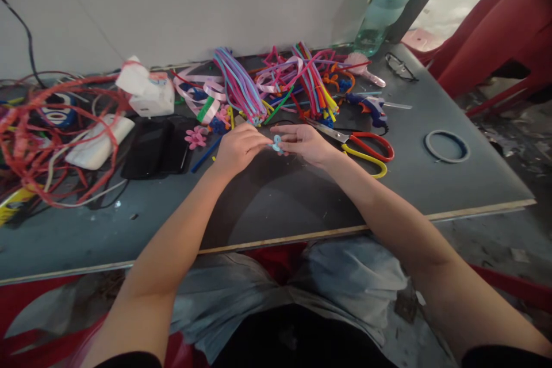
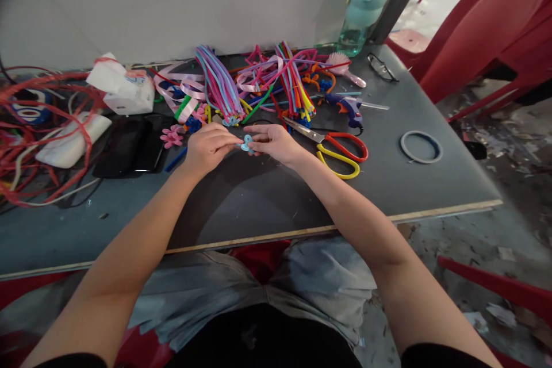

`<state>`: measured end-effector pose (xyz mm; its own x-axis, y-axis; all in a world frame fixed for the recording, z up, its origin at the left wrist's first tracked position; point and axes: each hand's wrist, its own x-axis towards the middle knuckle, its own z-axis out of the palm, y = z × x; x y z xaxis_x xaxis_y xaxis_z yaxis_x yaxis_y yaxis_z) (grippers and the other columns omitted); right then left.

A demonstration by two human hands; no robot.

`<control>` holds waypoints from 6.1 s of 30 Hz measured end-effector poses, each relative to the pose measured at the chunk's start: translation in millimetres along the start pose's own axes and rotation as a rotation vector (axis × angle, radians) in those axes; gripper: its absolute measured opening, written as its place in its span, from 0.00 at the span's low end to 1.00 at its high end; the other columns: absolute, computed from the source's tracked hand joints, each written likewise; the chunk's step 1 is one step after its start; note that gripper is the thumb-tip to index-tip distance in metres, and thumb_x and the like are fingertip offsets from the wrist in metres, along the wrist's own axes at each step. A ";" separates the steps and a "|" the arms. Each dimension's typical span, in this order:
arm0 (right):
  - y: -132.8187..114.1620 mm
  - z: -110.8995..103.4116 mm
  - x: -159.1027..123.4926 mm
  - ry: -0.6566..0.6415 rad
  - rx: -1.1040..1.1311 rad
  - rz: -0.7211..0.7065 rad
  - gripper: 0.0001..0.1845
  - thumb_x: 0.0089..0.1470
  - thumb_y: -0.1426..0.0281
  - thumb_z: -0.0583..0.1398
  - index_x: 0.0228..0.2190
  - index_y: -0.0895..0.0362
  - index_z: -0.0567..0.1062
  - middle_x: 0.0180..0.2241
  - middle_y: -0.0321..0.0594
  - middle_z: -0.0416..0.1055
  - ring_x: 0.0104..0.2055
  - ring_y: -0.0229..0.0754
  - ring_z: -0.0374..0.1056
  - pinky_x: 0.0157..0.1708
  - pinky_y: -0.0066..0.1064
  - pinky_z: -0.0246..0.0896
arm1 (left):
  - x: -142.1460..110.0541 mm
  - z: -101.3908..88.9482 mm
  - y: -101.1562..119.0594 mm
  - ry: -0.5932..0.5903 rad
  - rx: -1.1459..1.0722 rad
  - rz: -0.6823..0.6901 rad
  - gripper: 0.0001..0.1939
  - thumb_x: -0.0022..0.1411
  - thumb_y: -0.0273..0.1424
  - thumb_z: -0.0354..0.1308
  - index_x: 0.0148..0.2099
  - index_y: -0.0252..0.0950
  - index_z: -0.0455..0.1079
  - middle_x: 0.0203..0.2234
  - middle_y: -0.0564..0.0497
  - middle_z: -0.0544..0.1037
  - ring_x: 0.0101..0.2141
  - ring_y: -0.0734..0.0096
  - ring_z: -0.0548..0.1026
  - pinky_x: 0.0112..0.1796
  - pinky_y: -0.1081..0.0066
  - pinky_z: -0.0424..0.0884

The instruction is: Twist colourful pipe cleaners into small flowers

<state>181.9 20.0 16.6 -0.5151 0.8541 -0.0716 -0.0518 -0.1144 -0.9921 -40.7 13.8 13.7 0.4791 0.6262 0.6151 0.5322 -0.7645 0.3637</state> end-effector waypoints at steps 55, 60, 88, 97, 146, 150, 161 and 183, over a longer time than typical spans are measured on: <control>19.2 36.4 -6.5 0.469 -0.316 -0.321 0.21 0.55 0.53 0.66 0.44 0.54 0.74 0.33 0.37 0.82 0.28 0.40 0.78 0.25 0.28 0.75 | 1.2 20.3 24.0 0.098 -0.314 -0.523 0.15 0.64 0.44 0.61 0.36 0.37 0.70 0.28 0.51 0.79 0.27 0.72 0.73 0.31 0.71 0.70; 16.8 32.4 -2.2 0.423 -0.207 -0.275 0.28 0.48 0.47 0.69 0.41 0.56 0.79 0.36 0.41 0.81 0.36 0.42 0.79 0.24 0.25 0.74 | 1.1 27.0 11.9 0.167 -0.572 -0.611 0.27 0.54 0.57 0.67 0.37 0.37 0.73 0.27 0.51 0.78 0.28 0.72 0.75 0.32 0.72 0.72; 21.9 30.3 -2.1 0.348 -0.259 -0.365 0.24 0.51 0.54 0.67 0.44 0.58 0.80 0.36 0.41 0.82 0.37 0.39 0.77 0.29 0.27 0.69 | 1.3 31.8 19.6 0.244 -0.642 -0.750 0.27 0.54 0.60 0.65 0.32 0.39 0.73 0.19 0.55 0.70 0.19 0.75 0.65 0.21 0.71 0.58; 10.0 4.0 1.5 0.102 -0.398 -0.342 0.14 0.55 0.59 0.66 0.35 0.58 0.83 0.33 0.40 0.80 0.35 0.39 0.76 0.34 0.29 0.70 | 9.1 16.4 24.5 -0.014 -0.963 -0.830 0.20 0.53 0.49 0.69 0.29 0.40 0.69 0.20 0.54 0.70 0.20 0.75 0.69 0.16 0.76 0.55; 15.5 10.8 1.8 0.209 -0.287 -0.435 0.19 0.53 0.54 0.69 0.34 0.59 0.85 0.28 0.39 0.77 0.25 0.33 0.68 0.26 0.28 0.65 | -1.6 29.0 18.7 0.323 -0.266 -0.448 0.26 0.62 0.54 0.62 0.32 0.35 0.81 0.24 0.50 0.80 0.27 0.69 0.76 0.31 0.70 0.72; 17.0 12.7 1.4 0.216 -0.288 -0.431 0.21 0.54 0.52 0.67 0.35 0.58 0.84 0.29 0.38 0.76 0.24 0.31 0.64 0.25 0.28 0.62 | -1.6 33.9 19.9 0.363 -0.384 -0.505 0.26 0.60 0.55 0.64 0.27 0.36 0.78 0.21 0.52 0.76 0.26 0.70 0.75 0.31 0.70 0.72; 13.1 14.7 -6.4 0.322 -0.613 -0.535 0.09 0.58 0.71 0.62 0.30 0.56 0.84 0.26 0.35 0.72 0.27 0.34 0.63 0.30 0.31 0.58 | -4.7 35.5 21.2 0.266 -0.299 -0.306 0.25 0.65 0.53 0.60 0.29 0.37 0.80 0.26 0.49 0.82 0.30 0.71 0.78 0.35 0.69 0.75; 8.7 -2.2 4.2 0.275 -0.773 -0.769 0.12 0.64 0.60 0.61 0.35 0.53 0.82 0.40 0.42 0.76 0.46 0.45 0.72 0.52 0.45 0.67 | 0.6 18.5 2.5 0.160 -0.144 -0.063 0.21 0.70 0.48 0.58 0.35 0.38 0.81 0.31 0.48 0.84 0.37 0.67 0.80 0.42 0.65 0.76</control>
<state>181.1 23.7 7.5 -0.3637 0.6556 0.6618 0.3188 0.7551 -0.5729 -26.2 15.1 2.1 0.3255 0.6498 0.6869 0.4466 -0.7460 0.4940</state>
